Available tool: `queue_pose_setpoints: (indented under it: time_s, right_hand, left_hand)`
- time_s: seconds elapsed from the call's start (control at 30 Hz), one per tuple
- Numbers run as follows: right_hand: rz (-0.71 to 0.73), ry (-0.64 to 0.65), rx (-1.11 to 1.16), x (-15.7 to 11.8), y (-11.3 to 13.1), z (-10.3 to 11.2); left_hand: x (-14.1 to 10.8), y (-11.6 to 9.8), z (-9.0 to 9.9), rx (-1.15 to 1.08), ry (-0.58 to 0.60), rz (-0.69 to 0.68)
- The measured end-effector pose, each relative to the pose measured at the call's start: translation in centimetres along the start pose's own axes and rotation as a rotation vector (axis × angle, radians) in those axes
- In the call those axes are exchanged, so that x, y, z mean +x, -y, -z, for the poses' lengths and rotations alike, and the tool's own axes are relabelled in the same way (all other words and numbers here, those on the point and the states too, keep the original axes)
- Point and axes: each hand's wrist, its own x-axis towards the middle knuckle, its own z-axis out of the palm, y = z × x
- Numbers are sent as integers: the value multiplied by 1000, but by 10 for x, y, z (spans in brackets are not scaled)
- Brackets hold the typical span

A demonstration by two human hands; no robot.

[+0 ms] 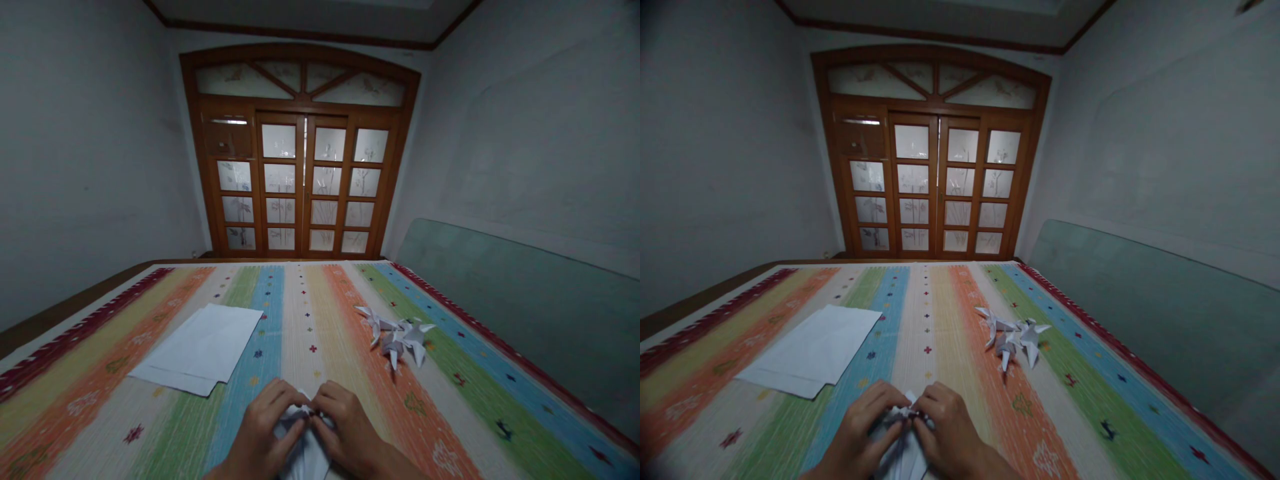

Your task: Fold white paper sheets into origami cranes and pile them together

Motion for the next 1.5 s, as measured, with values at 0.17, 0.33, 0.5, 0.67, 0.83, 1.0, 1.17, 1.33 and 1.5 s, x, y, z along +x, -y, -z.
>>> queue_pose_setpoints:
  time_s: [0.17,0.33,0.5,0.67,0.83,1.0,1.17,1.33,1.5]
  right_hand:
    - [10,-6,-2,0,-1,-1]
    - [30,-15,2,-1,-3,-2]
    - [25,-13,22,-1,-4,-2]
    - [27,-19,59,-1,-3,-1]
    - [22,-7,44,0,-2,0]
    - [21,-11,17,-1,-2,0]
    - [24,-13,26,-1,-2,-1]
    - [7,25,34,-1,-1,1]
    - [9,11,44,-1,0,2]
  left_hand:
    - [1,-3,2,10,-16,-63]
    - [0,-5,2,2,-34,-75]
    - [-1,-6,0,-26,-59,-65]
    - [-2,-4,-2,-44,-99,-24]
    - [-2,-1,-3,-69,-110,-30]
    - [0,-3,-1,-107,-126,-71]
    - [0,-6,2,-104,-127,-104]
    - [0,-6,2,-107,-147,-81]
    - [-1,-6,0,-127,-183,-47]
